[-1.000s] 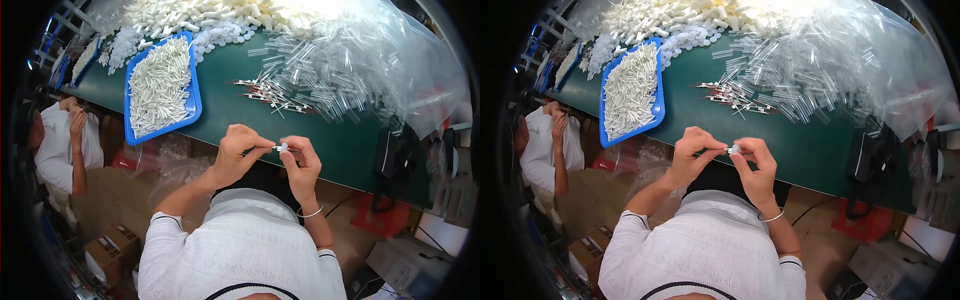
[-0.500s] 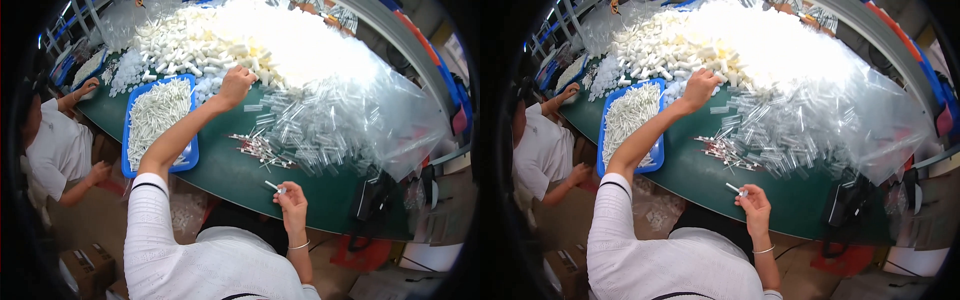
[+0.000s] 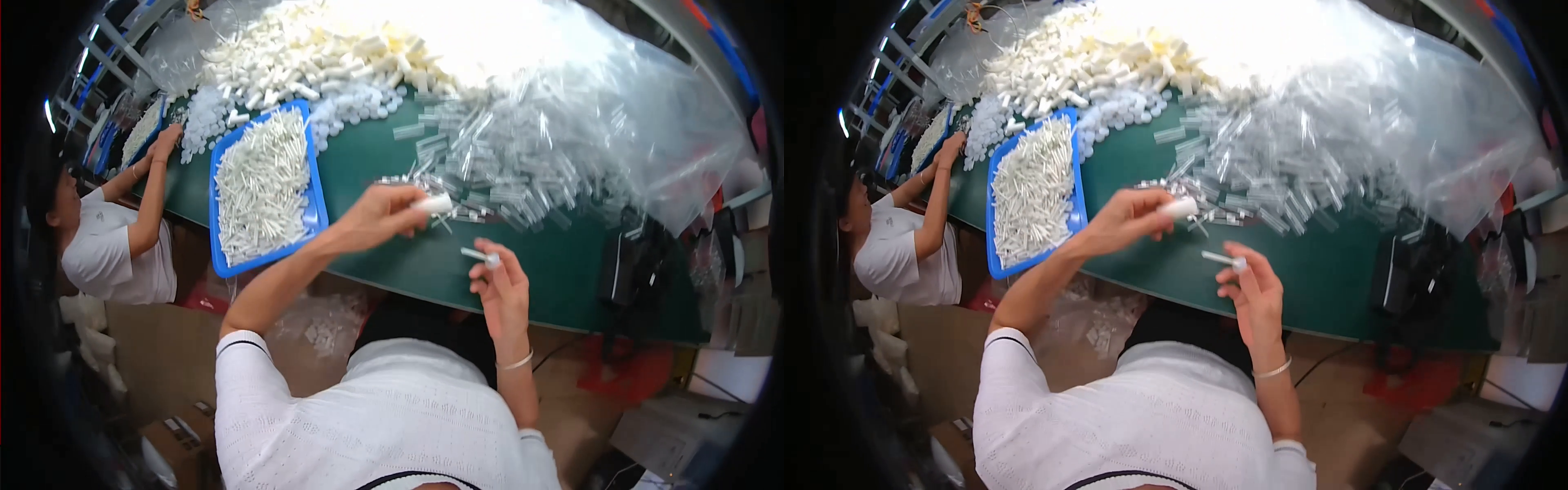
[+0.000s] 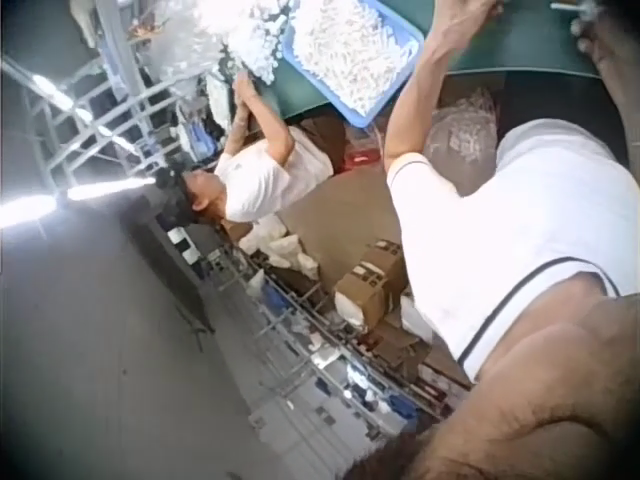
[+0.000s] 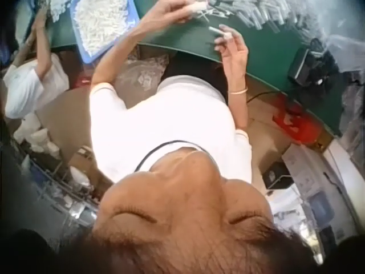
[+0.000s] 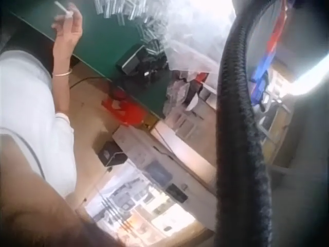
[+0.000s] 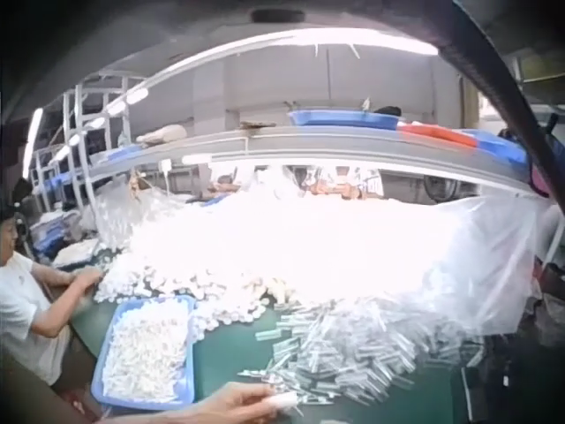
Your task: The person assembles small plastic tubes and white components by hand on a factory work table.
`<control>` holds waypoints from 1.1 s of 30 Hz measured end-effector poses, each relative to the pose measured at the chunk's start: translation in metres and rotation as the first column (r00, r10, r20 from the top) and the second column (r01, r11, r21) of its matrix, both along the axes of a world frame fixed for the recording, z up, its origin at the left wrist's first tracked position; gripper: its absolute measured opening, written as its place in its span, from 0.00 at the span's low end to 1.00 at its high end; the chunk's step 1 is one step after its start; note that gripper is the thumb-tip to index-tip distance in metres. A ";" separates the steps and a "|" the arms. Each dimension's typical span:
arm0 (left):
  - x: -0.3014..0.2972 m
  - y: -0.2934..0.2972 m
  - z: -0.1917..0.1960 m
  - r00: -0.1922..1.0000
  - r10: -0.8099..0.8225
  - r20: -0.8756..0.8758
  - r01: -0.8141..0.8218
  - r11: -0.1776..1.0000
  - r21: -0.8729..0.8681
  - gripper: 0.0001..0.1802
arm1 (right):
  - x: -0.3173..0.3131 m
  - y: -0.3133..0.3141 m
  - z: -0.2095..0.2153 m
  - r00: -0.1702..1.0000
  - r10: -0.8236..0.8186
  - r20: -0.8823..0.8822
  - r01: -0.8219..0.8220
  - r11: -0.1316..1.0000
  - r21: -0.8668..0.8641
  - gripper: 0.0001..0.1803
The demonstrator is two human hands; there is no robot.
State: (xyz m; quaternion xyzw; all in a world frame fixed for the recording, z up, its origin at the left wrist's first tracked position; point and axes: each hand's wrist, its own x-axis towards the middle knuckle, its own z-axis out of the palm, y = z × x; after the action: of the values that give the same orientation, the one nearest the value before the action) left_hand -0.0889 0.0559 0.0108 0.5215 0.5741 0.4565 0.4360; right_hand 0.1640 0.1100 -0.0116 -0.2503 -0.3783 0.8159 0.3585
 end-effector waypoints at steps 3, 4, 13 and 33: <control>0.055 -0.046 -0.004 0.710 -0.016 0.704 0.297 0.913 -0.279 0.13 | -0.010 -0.012 0.003 0.962 0.204 -0.183 -0.212 0.977 -0.026 0.15; 0.063 -0.052 -0.006 0.561 0.088 0.823 0.321 0.894 -0.314 0.16 | -0.006 -0.013 -0.006 0.919 0.267 -0.290 -0.289 0.957 -0.037 0.15; 0.108 -0.081 -0.030 0.922 0.297 -0.250 -0.223 0.933 0.282 0.18 | 0.009 -0.032 -0.017 0.978 0.160 -0.131 -0.179 0.972 -0.149 0.15; 0.090 -0.076 -0.016 0.961 0.275 -0.003 -0.275 0.961 0.028 0.12 | 0.001 -0.031 -0.008 0.877 -0.025 0.479 -0.243 0.837 0.490 0.15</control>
State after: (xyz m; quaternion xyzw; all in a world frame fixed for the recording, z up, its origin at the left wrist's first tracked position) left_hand 0.0011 -0.0198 -0.0052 0.4442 0.6360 0.5187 0.3593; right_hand 0.1650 0.0794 -0.0200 -0.3062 -0.6797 0.6122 0.2635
